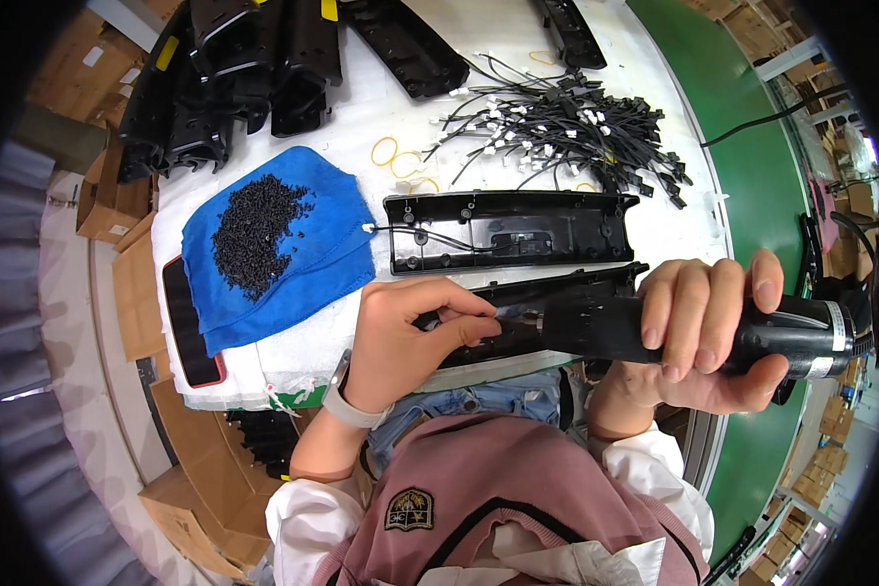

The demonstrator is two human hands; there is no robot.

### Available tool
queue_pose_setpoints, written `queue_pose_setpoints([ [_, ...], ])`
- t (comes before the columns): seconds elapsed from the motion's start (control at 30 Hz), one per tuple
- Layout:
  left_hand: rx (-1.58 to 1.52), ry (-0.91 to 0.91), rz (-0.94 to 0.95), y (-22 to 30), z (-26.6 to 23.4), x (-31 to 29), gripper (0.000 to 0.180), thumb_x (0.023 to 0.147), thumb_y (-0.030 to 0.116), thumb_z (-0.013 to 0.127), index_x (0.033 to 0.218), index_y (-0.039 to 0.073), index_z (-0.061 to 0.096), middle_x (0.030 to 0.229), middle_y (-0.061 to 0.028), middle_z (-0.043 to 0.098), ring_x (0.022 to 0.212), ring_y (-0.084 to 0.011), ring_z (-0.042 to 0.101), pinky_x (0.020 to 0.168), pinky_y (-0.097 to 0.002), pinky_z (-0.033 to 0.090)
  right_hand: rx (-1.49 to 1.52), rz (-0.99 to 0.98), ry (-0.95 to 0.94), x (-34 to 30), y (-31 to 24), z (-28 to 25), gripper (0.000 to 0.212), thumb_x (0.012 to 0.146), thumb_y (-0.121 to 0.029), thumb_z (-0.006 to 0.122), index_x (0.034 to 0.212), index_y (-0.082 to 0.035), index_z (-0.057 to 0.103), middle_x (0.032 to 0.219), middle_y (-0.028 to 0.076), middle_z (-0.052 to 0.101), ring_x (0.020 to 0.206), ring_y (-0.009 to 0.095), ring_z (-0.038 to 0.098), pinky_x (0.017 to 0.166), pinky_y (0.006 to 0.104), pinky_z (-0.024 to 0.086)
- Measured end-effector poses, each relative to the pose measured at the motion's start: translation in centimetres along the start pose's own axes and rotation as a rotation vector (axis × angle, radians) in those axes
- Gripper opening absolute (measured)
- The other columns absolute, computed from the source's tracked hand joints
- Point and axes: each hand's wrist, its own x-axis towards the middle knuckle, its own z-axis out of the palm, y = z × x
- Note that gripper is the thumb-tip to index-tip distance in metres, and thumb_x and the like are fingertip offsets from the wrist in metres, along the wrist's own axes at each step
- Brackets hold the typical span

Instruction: Assembling printer components by inserting and securing screws into plastic housings using an electric screwdriver.

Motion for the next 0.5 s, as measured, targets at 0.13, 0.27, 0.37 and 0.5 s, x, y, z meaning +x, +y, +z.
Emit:
queue_pose_setpoints([
  [0.13,-0.012,-0.06,-0.006,0.2,0.0,0.1,0.006,0.074,-0.001,0.072,0.08,-0.001,0.071,0.067,-0.0072,0.067,0.058,-0.0099,0.064,0.052,-0.0213,0.047,0.051,0.015,-0.001,0.1,0.1,-0.3,0.045,0.089,-0.04,0.063,0.114,-0.01,0.039,0.067,-0.002,0.053,0.047,0.011,0.054,0.052,0.0288,0.046],
  [0.27,0.007,-0.081,0.022,0.2,0.1,0.1,0.007,0.074,-0.001,0.072,0.081,-0.001,0.071,0.067,-0.0073,0.067,0.058,-0.0099,0.064,0.052,-0.0213,0.047,0.05,0.033,-0.008,0.2,0.3,-0.1,0.045,0.089,-0.04,0.063,0.114,-0.01,0.039,0.067,-0.002,0.053,0.046,0.011,0.054,0.052,0.0288,0.046],
  [0.37,0.075,-0.084,0.039,0.3,0.2,0.1,0.008,0.073,0.0,0.073,0.081,-0.001,0.07,0.066,-0.0074,0.066,0.057,-0.0099,0.063,0.052,-0.0216,0.047,0.095,0.018,0.083,0.3,0.3,0.7,0.036,0.086,-0.029,0.063,0.106,-0.006,0.043,0.065,0.001,0.055,0.044,0.011,0.053,0.051,0.0296,0.045],
  [0.5,0.077,-0.05,0.04,0.7,0.5,-0.1,0.009,0.072,-0.001,0.073,0.08,-0.002,0.07,0.067,-0.0077,0.067,0.057,-0.0099,0.063,0.054,-0.0215,0.048,0.051,0.094,0.098,0.1,-0.1,0.5,0.044,0.091,-0.04,0.057,0.117,-0.01,0.039,0.069,0.0,0.05,0.049,0.011,0.051,0.056,0.0311,0.045],
])
